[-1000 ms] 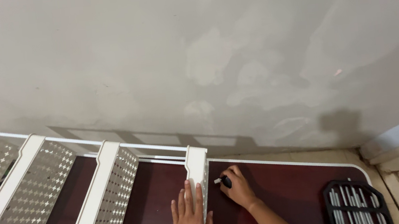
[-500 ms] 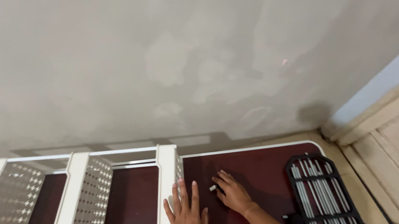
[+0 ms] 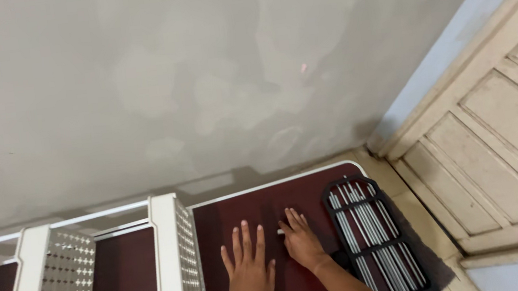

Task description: The person assembles a white plastic dish rack with metal rods on a maroon table. They insert rods into the rack frame, adjust alignment, and secure the components by hand.

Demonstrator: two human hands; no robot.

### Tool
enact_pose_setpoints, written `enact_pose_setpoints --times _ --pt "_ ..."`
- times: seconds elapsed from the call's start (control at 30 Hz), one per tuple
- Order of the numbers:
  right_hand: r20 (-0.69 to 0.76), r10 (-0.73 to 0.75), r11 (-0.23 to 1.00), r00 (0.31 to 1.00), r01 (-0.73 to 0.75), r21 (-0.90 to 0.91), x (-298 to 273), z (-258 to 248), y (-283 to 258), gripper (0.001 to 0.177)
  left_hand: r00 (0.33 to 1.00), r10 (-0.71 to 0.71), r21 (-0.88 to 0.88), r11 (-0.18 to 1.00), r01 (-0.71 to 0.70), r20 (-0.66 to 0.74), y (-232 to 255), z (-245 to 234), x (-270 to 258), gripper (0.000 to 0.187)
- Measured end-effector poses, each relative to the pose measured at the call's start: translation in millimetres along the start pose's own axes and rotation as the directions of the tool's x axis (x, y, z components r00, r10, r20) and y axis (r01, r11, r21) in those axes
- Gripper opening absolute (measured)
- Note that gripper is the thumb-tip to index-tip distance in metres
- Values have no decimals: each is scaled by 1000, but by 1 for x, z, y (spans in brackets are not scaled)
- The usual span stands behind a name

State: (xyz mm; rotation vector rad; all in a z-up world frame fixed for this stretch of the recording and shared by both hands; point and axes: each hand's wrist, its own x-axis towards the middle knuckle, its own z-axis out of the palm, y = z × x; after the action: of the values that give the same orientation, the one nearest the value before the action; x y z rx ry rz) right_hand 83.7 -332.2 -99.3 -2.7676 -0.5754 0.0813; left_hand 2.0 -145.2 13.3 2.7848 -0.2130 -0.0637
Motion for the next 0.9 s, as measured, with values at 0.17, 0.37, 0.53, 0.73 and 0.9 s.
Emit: enact_pose_setpoints --times 0.17,0.37,0.53,0.73,0.9 --pt "33 82 997 996 -82 7 -15 -2 25 43 995 27 -9 1000 -26 93 17 6 16 85" --pt "92 134 987 987 -125 -100 -25 -17 40 42 987 71 -29 997 -67 147 33 17 15 82" --pt "102 178 975 979 -162 -150 -33 -19 48 36 983 97 -29 995 -93 157 39 25 8 82" --pt "102 184 963 978 -159 -217 -38 -7 58 30 985 100 -32 995 -96 141 38 25 -1 83" --pt "95 231 940 968 -197 -280 -41 0 62 36 986 82 -16 997 -81 144 32 23 -14 85"
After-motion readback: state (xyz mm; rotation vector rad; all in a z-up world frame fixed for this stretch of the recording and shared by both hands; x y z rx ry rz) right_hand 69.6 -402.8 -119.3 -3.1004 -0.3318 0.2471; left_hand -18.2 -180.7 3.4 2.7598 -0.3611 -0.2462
